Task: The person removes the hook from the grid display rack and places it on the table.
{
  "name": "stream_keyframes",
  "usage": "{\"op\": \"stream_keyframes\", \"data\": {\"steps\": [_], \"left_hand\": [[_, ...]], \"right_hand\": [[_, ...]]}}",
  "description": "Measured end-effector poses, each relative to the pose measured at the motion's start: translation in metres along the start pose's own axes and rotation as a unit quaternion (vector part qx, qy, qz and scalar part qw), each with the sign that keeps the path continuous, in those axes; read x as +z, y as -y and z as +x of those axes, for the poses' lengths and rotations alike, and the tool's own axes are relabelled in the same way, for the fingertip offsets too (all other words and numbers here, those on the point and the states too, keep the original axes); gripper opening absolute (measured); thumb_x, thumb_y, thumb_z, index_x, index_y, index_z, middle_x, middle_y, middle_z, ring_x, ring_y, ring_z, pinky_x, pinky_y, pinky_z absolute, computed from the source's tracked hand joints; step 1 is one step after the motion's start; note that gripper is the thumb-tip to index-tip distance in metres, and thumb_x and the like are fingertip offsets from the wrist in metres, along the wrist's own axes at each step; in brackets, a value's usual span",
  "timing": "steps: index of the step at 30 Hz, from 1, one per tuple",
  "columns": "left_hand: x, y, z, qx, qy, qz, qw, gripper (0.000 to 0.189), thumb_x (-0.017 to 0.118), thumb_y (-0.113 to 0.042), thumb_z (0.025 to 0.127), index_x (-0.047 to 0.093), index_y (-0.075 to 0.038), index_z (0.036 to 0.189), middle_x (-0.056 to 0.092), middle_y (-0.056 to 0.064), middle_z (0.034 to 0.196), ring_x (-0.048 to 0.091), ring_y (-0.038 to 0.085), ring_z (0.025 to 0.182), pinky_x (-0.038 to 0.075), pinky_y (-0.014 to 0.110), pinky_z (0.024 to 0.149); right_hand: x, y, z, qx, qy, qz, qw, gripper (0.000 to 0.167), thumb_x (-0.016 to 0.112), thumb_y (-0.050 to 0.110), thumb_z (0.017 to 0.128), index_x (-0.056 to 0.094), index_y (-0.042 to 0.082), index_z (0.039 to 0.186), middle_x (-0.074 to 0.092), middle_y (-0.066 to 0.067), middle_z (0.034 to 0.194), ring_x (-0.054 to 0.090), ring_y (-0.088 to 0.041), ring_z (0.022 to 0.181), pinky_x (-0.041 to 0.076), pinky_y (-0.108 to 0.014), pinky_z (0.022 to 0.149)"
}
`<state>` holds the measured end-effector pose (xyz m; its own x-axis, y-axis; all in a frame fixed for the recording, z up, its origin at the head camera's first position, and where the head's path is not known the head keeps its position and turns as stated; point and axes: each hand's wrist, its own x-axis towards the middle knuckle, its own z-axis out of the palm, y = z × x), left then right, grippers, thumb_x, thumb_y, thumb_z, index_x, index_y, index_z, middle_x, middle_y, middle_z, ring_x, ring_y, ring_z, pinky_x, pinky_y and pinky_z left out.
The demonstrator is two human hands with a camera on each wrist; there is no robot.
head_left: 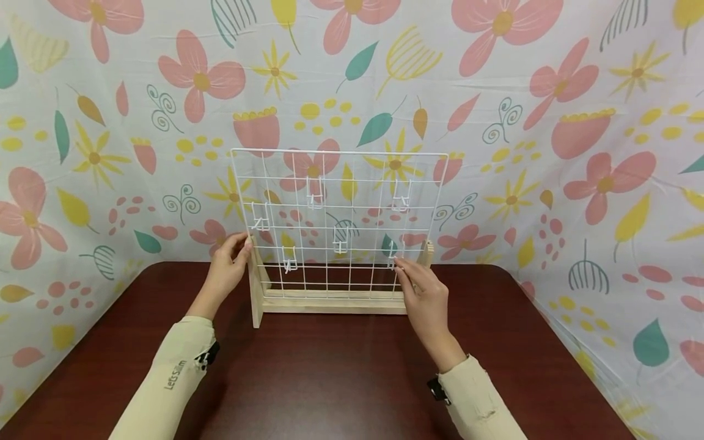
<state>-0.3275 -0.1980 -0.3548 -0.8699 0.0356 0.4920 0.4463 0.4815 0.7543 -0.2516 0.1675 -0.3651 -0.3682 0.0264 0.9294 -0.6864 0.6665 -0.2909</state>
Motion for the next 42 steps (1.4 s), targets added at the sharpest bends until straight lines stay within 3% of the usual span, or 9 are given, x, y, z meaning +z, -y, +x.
{"op": "stream_keyframes", "data": {"steps": [12,18,21,26,30,34,42], "left_hand": [[0.0,0.001,0.0,-0.001,0.0,-0.011,0.9999,0.035,0.048,-0.009,0.101,0.048,0.009,0.131,0.055,0.029,0.124,0.051,0.036,0.117,0.044,0.049,0.097],[0.0,0.0,-0.001,-0.003,0.006,-0.009,0.9999,0.036,0.049,-0.009,0.101,0.048,0.008,0.132,0.055,0.027,0.123,0.053,0.034,0.113,0.049,0.026,0.087],[0.0,0.0,0.0,-0.005,0.008,-0.013,0.9999,0.036,0.05,-0.01,0.101,0.048,0.008,0.132,0.056,0.027,0.122,0.054,0.034,0.113,0.046,0.016,0.083],[0.001,0.0,0.001,-0.006,0.007,-0.018,0.9998,0.037,0.05,-0.011,0.101,0.048,0.008,0.132,0.056,0.027,0.121,0.054,0.033,0.111,0.044,0.011,0.08],[0.0,-0.001,0.0,-0.005,0.006,-0.019,0.9998,0.037,0.049,-0.011,0.101,0.048,0.009,0.132,0.056,0.028,0.119,0.054,0.032,0.108,0.043,0.008,0.077],[0.001,0.0,0.0,-0.006,0.005,-0.02,0.9998,0.036,0.049,-0.011,0.101,0.048,0.01,0.131,0.056,0.029,0.119,0.053,0.034,0.109,0.043,0.009,0.079],[0.0,-0.002,-0.001,-0.013,0.005,-0.025,0.9996,0.037,0.048,-0.012,0.101,0.048,0.008,0.133,0.055,0.028,0.122,0.052,0.033,0.111,0.043,0.008,0.079]], "right_hand": [[-0.015,-0.003,-0.007,-0.016,0.038,-0.006,0.9991,0.03,0.073,-0.007,0.08,0.073,0.002,0.109,0.071,-0.01,0.105,0.065,-0.026,0.095,0.046,-0.015,0.088],[-0.022,-0.007,-0.012,-0.024,0.062,-0.011,0.9977,0.033,0.073,-0.008,0.079,0.072,0.001,0.11,0.071,-0.011,0.107,0.063,-0.028,0.098,0.041,-0.01,0.092],[-0.023,-0.01,-0.014,-0.043,0.06,-0.01,0.9972,0.036,0.073,-0.011,0.076,0.073,0.002,0.109,0.071,-0.011,0.107,0.064,-0.028,0.098,0.045,-0.015,0.091],[-0.023,-0.015,-0.019,-0.094,0.061,-0.007,0.9937,0.036,0.074,-0.012,0.074,0.073,0.001,0.108,0.07,-0.012,0.107,0.065,-0.03,0.097,0.05,-0.033,0.087],[-0.024,-0.018,-0.024,-0.122,0.075,-0.009,0.9896,0.02,0.067,0.004,0.088,0.073,0.001,0.107,0.07,-0.013,0.108,0.065,-0.031,0.097,0.05,-0.039,0.084],[-0.025,-0.021,-0.028,-0.137,0.082,-0.018,0.987,0.03,0.053,0.023,0.101,0.073,0.001,0.106,0.07,-0.014,0.108,0.065,-0.03,0.097,0.051,-0.039,0.081],[-0.025,-0.023,-0.032,-0.166,0.093,-0.029,0.9813,0.031,0.051,0.023,0.102,0.073,0.002,0.107,0.07,-0.012,0.106,0.066,-0.034,0.096,0.053,-0.043,0.081]]}}
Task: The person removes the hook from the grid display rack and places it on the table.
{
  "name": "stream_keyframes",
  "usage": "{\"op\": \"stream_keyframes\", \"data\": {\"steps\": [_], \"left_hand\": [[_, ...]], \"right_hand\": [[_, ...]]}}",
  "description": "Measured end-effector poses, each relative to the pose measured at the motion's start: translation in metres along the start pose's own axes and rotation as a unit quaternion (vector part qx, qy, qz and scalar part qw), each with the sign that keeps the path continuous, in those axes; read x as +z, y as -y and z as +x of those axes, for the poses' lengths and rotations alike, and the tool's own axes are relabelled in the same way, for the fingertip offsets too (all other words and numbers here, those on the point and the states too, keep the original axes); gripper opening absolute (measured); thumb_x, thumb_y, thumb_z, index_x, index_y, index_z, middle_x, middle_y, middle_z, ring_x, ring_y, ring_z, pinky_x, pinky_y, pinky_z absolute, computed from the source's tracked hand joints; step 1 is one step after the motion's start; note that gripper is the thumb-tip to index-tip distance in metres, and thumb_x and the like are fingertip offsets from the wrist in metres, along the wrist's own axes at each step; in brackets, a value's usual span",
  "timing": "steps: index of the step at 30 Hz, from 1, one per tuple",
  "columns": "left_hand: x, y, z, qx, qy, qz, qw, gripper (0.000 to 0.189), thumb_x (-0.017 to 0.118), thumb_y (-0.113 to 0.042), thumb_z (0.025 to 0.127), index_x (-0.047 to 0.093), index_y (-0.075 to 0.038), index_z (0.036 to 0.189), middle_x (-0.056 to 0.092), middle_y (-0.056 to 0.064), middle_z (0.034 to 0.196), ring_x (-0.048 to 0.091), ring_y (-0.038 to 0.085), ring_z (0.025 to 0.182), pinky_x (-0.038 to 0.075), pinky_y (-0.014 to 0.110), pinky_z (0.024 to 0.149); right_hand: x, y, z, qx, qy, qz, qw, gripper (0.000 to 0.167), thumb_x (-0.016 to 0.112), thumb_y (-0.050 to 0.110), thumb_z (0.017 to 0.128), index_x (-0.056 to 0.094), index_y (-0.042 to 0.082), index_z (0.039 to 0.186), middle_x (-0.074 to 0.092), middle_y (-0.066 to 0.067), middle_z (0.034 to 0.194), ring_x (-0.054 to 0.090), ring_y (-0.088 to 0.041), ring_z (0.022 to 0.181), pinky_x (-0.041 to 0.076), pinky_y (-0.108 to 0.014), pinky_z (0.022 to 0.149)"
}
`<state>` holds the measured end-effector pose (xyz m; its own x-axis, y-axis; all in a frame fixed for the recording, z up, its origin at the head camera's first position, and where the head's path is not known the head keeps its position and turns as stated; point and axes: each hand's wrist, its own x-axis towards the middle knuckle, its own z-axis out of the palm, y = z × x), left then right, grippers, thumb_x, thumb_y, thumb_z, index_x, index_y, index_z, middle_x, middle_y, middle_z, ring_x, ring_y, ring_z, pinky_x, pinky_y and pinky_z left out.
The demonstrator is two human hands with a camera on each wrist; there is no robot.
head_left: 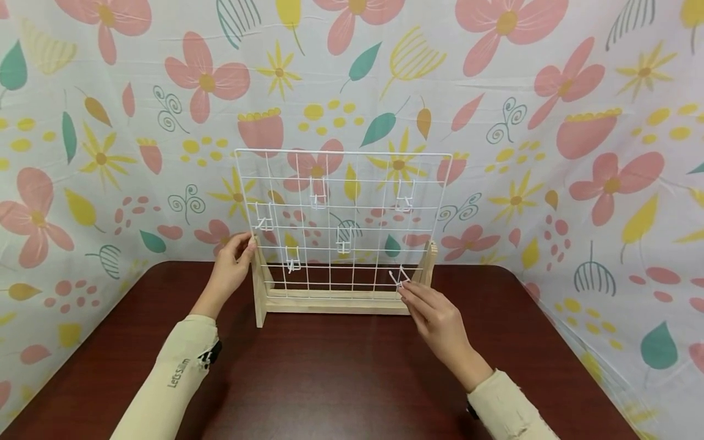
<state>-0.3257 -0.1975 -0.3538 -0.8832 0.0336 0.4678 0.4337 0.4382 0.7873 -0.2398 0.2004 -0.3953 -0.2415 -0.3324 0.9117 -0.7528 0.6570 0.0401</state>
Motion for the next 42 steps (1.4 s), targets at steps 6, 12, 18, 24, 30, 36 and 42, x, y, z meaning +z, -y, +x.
{"op": "stream_keyframes", "data": {"steps": [6,12,18,24,30,36,42], "left_hand": [[0.001,-0.002,-0.001,0.002,0.004,0.003,1.0,0.038,0.049,-0.012,0.101,0.047,0.009,0.133,0.054,0.028,0.122,0.053,0.034,0.112,0.043,0.01,0.08],[-0.001,0.0,0.001,0.004,0.001,0.018,0.9998,0.038,0.048,-0.013,0.102,0.047,0.008,0.133,0.054,0.028,0.124,0.052,0.034,0.114,0.047,0.022,0.088],[-0.005,-0.001,0.002,0.009,0.0,0.026,0.9996,0.037,0.047,-0.012,0.102,0.047,0.008,0.133,0.054,0.028,0.125,0.051,0.034,0.117,0.046,0.036,0.095],[-0.004,-0.004,0.003,0.013,-0.001,0.023,0.9997,0.037,0.047,-0.012,0.102,0.047,0.009,0.132,0.054,0.028,0.126,0.05,0.034,0.118,0.044,0.042,0.098],[-0.003,-0.005,0.002,0.014,0.0,0.02,0.9997,0.037,0.048,-0.012,0.101,0.048,0.009,0.132,0.055,0.028,0.123,0.052,0.033,0.115,0.046,0.023,0.09],[-0.001,-0.004,0.001,0.019,0.0,0.013,0.9997,0.038,0.048,-0.012,0.101,0.047,0.011,0.132,0.054,0.03,0.122,0.052,0.034,0.112,0.045,0.016,0.084],[0.0,-0.002,-0.001,0.009,0.002,0.014,0.9999,0.038,0.048,-0.012,0.101,0.047,0.01,0.132,0.055,0.028,0.12,0.053,0.032,0.11,0.043,0.01,0.081]], "right_hand": [[-0.001,-0.002,-0.006,-0.027,0.008,-0.012,0.9995,0.032,0.049,0.021,0.103,0.073,0.001,0.107,0.07,-0.013,0.105,0.067,-0.034,0.094,0.053,-0.045,0.079],[0.001,-0.005,-0.008,-0.058,0.018,-0.016,0.998,0.03,0.049,0.019,0.102,0.073,0.001,0.107,0.071,-0.013,0.106,0.067,-0.032,0.094,0.053,-0.046,0.079],[0.0,-0.009,-0.011,-0.085,0.044,-0.03,0.9949,0.034,0.043,0.019,0.104,0.072,0.0,0.109,0.07,-0.014,0.106,0.066,-0.032,0.095,0.053,-0.047,0.078],[-0.002,-0.012,-0.018,-0.101,0.074,-0.046,0.9911,0.037,0.041,0.02,0.105,0.072,0.001,0.109,0.071,-0.014,0.105,0.066,-0.032,0.096,0.053,-0.046,0.078],[-0.002,-0.013,-0.027,-0.135,0.092,-0.05,0.9853,0.037,0.04,0.017,0.105,0.073,-0.001,0.105,0.07,-0.015,0.105,0.066,-0.032,0.097,0.053,-0.043,0.078],[-0.003,-0.016,-0.037,-0.155,0.126,-0.071,0.9773,0.041,0.034,0.015,0.107,0.072,0.001,0.106,0.07,-0.014,0.106,0.065,-0.031,0.099,0.053,-0.041,0.079],[-0.003,-0.019,-0.047,-0.186,0.152,-0.093,0.9662,0.049,0.025,0.012,0.108,0.073,0.003,0.105,0.07,-0.013,0.107,0.066,-0.028,0.097,0.053,-0.039,0.077]]}}
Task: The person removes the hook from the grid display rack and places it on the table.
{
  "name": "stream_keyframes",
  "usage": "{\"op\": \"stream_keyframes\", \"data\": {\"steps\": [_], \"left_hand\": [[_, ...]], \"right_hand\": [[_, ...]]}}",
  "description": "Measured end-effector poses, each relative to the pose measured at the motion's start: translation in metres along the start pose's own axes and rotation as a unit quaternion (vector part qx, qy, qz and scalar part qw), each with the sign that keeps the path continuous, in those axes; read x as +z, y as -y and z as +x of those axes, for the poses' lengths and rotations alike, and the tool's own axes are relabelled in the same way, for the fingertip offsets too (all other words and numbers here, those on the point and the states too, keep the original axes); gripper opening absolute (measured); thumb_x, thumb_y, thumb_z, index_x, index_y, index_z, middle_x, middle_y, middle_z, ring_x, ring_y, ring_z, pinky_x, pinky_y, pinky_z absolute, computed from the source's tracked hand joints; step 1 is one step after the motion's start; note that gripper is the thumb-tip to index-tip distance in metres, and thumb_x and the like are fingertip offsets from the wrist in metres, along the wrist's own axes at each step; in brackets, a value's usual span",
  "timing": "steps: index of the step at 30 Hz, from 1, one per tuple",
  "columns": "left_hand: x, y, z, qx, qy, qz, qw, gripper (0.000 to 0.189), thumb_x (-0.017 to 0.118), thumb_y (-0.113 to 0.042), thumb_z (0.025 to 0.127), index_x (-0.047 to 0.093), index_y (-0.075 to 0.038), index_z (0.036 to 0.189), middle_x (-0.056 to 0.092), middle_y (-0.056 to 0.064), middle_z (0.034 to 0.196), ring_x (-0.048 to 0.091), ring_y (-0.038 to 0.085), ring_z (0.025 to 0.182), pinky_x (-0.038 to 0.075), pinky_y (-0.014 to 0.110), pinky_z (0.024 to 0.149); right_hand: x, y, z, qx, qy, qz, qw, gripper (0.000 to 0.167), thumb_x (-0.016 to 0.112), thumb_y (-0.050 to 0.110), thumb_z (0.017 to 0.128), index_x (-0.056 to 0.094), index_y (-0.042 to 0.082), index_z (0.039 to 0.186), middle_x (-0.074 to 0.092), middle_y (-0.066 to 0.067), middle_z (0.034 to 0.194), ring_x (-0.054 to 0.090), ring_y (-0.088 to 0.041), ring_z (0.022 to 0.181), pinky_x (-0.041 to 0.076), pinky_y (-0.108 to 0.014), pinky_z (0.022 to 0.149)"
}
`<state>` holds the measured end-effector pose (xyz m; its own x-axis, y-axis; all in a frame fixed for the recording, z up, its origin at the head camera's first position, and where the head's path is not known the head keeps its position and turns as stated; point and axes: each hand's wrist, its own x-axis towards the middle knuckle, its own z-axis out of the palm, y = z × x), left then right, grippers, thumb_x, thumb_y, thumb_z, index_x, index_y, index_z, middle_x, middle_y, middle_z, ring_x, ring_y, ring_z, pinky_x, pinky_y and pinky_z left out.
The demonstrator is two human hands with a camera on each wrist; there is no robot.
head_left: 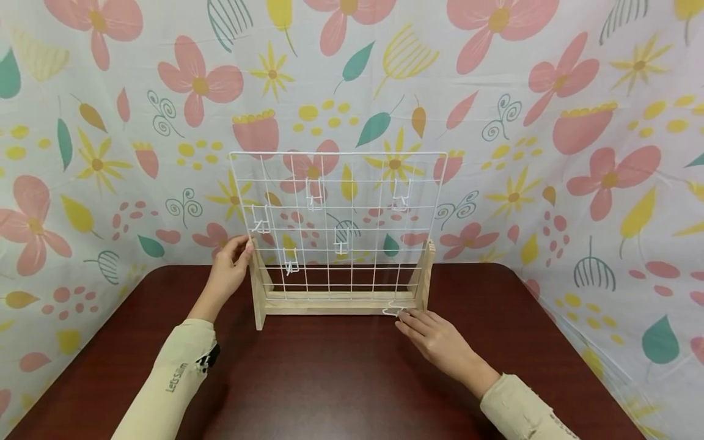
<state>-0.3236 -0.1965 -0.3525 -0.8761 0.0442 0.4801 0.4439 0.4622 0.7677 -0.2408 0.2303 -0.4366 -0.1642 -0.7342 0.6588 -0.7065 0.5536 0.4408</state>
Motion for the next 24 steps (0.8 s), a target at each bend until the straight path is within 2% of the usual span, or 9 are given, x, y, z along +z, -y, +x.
{"op": "stream_keyframes", "data": {"steps": [8,11,15,18,20,24], "left_hand": [[0.002,0.001,-0.002,-0.006,0.003,-0.028,0.9996,0.037,0.048,-0.01,0.101,0.047,0.01,0.132,0.054,0.028,0.122,0.052,0.03,0.109,0.042,0.006,0.079],[0.002,0.001,-0.001,-0.008,0.004,-0.028,0.9996,0.037,0.048,-0.011,0.101,0.047,0.01,0.132,0.054,0.027,0.123,0.052,0.031,0.112,0.042,0.007,0.082],[0.001,0.002,0.0,-0.007,0.003,-0.027,0.9996,0.037,0.048,-0.011,0.101,0.047,0.01,0.132,0.053,0.028,0.125,0.051,0.033,0.116,0.041,0.008,0.084],[0.0,0.001,0.001,-0.007,0.003,-0.024,0.9997,0.037,0.048,-0.01,0.101,0.047,0.01,0.132,0.053,0.028,0.126,0.05,0.034,0.117,0.04,0.006,0.083],[-0.001,-0.003,0.0,-0.01,0.004,-0.025,0.9996,0.037,0.048,-0.009,0.101,0.046,0.011,0.132,0.052,0.03,0.126,0.051,0.035,0.116,0.04,0.005,0.081],[-0.003,-0.023,-0.006,-0.011,0.005,-0.018,0.9998,0.035,0.047,-0.003,0.1,0.046,0.016,0.129,0.052,0.033,0.122,0.051,0.038,0.113,0.04,0.005,0.079]], "right_hand": [[0.006,0.0,-0.011,-0.03,0.049,-0.023,0.9981,0.057,0.018,0.009,0.107,0.074,0.004,0.101,0.07,-0.01,0.105,0.066,-0.025,0.096,0.053,-0.037,0.076],[0.007,-0.002,-0.013,-0.035,0.067,-0.028,0.9967,0.049,0.025,0.01,0.104,0.074,0.005,0.102,0.07,-0.008,0.106,0.065,-0.024,0.097,0.053,-0.037,0.077],[0.008,-0.004,-0.015,-0.04,0.089,-0.03,0.9948,0.037,0.039,0.01,0.093,0.074,0.006,0.101,0.07,-0.007,0.105,0.065,-0.024,0.097,0.053,-0.037,0.079],[0.008,-0.004,-0.015,-0.044,0.105,-0.031,0.993,0.036,0.041,0.01,0.089,0.075,0.007,0.101,0.071,-0.007,0.104,0.065,-0.024,0.097,0.053,-0.037,0.08],[0.009,-0.004,-0.016,-0.048,0.114,-0.032,0.9918,0.04,0.036,0.011,0.094,0.075,0.007,0.1,0.071,-0.007,0.104,0.066,-0.023,0.097,0.053,-0.037,0.08],[0.01,-0.003,-0.016,-0.055,0.129,-0.036,0.9894,0.062,0.014,0.011,0.106,0.075,0.008,0.099,0.071,-0.006,0.103,0.066,-0.022,0.096,0.054,-0.036,0.079]]}}
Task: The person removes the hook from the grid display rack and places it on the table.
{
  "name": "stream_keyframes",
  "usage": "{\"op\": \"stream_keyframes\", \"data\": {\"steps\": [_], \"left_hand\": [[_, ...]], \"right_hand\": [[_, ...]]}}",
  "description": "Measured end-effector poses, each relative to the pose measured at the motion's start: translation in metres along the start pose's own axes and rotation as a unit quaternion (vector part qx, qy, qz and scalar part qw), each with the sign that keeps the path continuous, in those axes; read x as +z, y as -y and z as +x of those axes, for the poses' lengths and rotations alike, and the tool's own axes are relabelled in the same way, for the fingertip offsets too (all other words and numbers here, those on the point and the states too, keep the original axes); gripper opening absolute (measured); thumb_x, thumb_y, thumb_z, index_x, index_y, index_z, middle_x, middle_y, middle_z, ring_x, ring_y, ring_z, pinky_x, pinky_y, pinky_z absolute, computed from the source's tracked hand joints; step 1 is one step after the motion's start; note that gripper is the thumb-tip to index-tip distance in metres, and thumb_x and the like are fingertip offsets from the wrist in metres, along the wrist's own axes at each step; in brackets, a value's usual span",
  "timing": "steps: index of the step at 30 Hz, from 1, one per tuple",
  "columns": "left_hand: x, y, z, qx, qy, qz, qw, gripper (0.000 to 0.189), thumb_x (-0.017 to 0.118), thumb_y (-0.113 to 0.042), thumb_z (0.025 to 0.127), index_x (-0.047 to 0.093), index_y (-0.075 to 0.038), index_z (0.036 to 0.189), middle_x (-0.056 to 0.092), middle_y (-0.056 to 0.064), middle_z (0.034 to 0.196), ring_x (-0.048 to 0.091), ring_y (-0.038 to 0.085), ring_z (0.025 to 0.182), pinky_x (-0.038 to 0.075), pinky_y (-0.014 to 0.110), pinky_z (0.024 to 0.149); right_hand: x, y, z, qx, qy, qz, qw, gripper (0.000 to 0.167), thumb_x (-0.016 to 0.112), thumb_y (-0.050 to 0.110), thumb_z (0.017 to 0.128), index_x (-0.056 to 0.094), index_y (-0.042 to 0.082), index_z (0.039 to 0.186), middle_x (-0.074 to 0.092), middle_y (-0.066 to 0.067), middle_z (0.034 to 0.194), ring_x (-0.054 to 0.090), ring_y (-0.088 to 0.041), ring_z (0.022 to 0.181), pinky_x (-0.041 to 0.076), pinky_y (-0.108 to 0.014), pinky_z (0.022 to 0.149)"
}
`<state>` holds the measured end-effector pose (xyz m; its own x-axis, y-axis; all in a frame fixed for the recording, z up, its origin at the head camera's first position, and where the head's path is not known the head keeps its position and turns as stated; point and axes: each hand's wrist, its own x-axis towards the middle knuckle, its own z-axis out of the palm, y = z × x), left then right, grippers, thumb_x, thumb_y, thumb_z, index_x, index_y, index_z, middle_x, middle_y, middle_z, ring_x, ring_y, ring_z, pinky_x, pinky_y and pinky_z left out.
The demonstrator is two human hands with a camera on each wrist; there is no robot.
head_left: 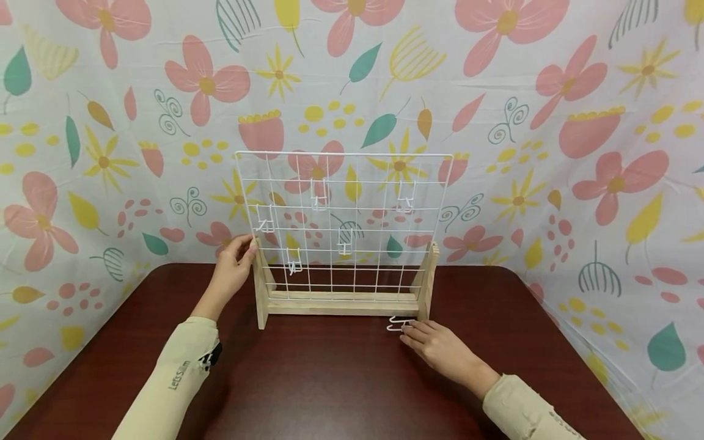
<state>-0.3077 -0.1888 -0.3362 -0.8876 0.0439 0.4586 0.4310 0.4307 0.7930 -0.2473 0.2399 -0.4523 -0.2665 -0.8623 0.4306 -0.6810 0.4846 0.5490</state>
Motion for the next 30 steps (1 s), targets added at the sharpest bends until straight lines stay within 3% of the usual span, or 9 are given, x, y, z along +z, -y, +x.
{"op": "stream_keyframes", "data": {"steps": [2,8,10,16,23,30], "left_hand": [[-0.001,-0.01,-0.004,0.0,0.0,0.004,1.0,0.034,0.046,0.0,0.1,0.045,0.018,0.128,0.052,0.034,0.121,0.051,0.04,0.112,0.04,0.005,0.079],[-0.002,-0.017,-0.005,0.008,0.003,0.009,0.9999,0.034,0.046,0.0,0.1,0.045,0.019,0.128,0.051,0.035,0.12,0.051,0.041,0.113,0.042,0.009,0.081],[-0.001,-0.011,-0.003,0.006,0.002,0.012,0.9999,0.034,0.046,-0.001,0.1,0.045,0.018,0.129,0.052,0.034,0.121,0.051,0.041,0.113,0.044,0.013,0.083],[0.001,0.024,0.008,0.011,-0.005,0.017,0.9998,0.037,0.048,-0.009,0.101,0.047,0.011,0.132,0.053,0.029,0.123,0.052,0.036,0.116,0.047,0.023,0.091],[0.002,0.028,0.007,0.016,-0.007,0.018,0.9997,0.036,0.049,-0.011,0.101,0.048,0.009,0.131,0.053,0.027,0.124,0.051,0.035,0.118,0.048,0.028,0.093],[0.002,0.028,0.007,0.021,-0.01,0.022,0.9995,0.036,0.049,-0.011,0.101,0.048,0.01,0.131,0.054,0.027,0.122,0.052,0.035,0.114,0.046,0.016,0.086]], "right_hand": [[0.001,0.0,0.0,-0.003,0.007,-0.002,1.0,0.062,0.014,0.011,0.106,0.076,0.009,0.099,0.071,-0.006,0.104,0.066,-0.022,0.097,0.054,-0.036,0.079],[0.001,-0.001,0.0,-0.011,0.027,-0.01,0.9995,0.033,0.046,0.012,0.085,0.076,0.01,0.099,0.071,-0.004,0.104,0.066,-0.021,0.098,0.053,-0.036,0.081],[0.001,-0.001,0.0,-0.014,0.031,-0.013,0.9993,0.032,0.05,0.013,0.082,0.076,0.011,0.099,0.071,-0.004,0.104,0.066,-0.021,0.097,0.053,-0.035,0.081],[0.002,-0.001,0.0,-0.016,0.031,-0.015,0.9993,0.031,0.05,0.014,0.082,0.076,0.012,0.099,0.071,-0.003,0.104,0.066,-0.021,0.097,0.053,-0.035,0.081],[0.002,0.001,0.0,-0.02,0.04,-0.013,0.9989,0.028,0.055,0.013,0.08,0.076,0.012,0.1,0.071,-0.004,0.105,0.065,-0.021,0.098,0.053,-0.035,0.082],[0.001,0.002,0.0,-0.02,0.043,-0.015,0.9988,0.028,0.058,0.014,0.08,0.075,0.014,0.101,0.07,-0.003,0.106,0.064,-0.02,0.098,0.052,-0.034,0.083]]}}
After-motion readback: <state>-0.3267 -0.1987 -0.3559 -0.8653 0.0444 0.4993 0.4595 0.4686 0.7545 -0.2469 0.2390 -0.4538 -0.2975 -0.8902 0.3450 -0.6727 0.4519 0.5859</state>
